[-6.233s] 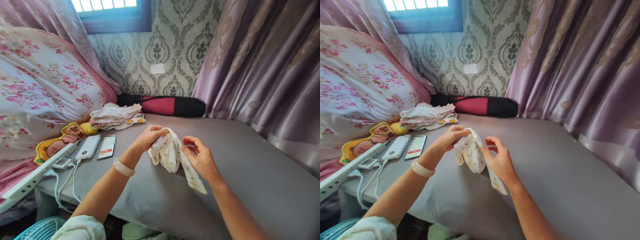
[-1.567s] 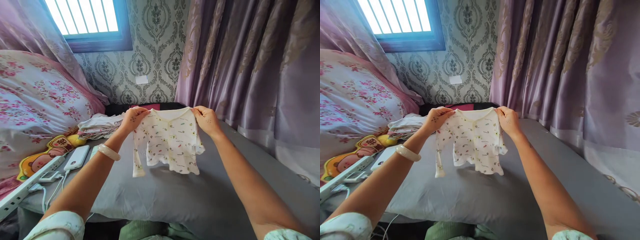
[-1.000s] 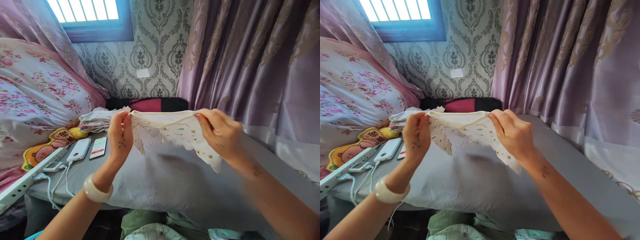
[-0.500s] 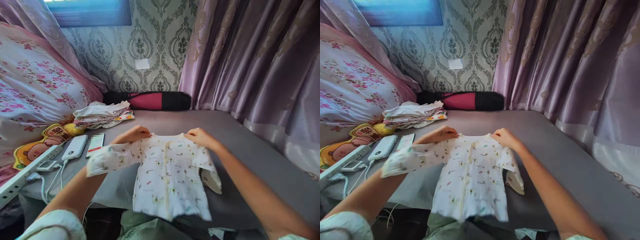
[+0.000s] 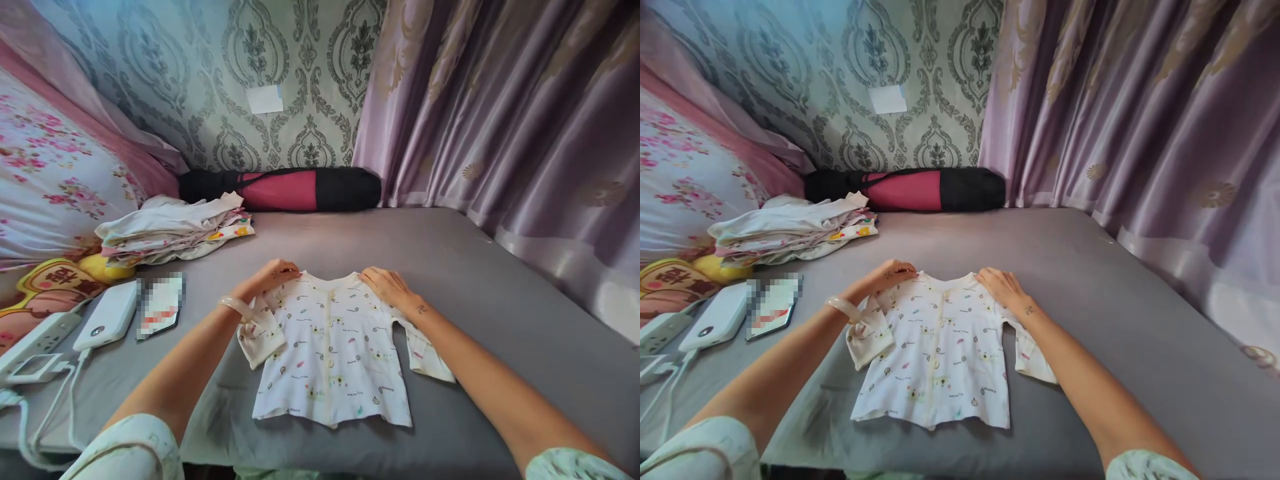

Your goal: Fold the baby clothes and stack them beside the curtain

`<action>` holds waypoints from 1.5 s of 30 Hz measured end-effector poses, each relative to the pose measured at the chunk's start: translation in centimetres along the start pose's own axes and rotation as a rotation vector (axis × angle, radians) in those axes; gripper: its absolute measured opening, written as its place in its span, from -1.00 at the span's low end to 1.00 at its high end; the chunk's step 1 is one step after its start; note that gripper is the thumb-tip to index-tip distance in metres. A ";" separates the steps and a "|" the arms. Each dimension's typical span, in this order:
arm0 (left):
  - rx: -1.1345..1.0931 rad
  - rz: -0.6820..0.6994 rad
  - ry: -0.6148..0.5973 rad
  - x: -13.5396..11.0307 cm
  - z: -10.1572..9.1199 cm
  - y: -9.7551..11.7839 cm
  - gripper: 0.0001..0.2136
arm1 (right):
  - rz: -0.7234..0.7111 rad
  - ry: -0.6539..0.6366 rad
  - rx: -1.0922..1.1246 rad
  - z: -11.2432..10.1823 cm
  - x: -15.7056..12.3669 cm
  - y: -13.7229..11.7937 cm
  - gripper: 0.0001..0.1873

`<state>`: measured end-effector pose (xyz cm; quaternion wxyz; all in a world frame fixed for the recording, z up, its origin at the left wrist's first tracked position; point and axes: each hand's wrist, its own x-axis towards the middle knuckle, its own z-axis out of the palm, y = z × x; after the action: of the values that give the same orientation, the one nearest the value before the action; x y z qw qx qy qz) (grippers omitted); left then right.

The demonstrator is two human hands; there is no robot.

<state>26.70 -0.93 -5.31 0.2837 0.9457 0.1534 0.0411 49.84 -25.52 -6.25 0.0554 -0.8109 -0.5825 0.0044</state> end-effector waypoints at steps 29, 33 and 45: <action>0.374 -0.364 0.002 10.9 -0.7 -2.3 -0.66 | 0.106 0.013 0.165 1.3 12.0 2.5 -0.71; 0.549 -0.320 0.077 10.4 0.4 -1.6 -0.64 | 0.091 0.013 0.079 1.3 12.1 2.2 -0.69; 0.707 -0.237 0.167 9.8 0.6 -2.4 -0.67 | 0.195 0.233 0.477 0.7 11.2 6.9 -0.73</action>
<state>35.48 3.74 -7.28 -0.0705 0.9542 0.2891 0.0296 59.91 -17.09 -6.92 0.3106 -0.8221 -0.4741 0.0534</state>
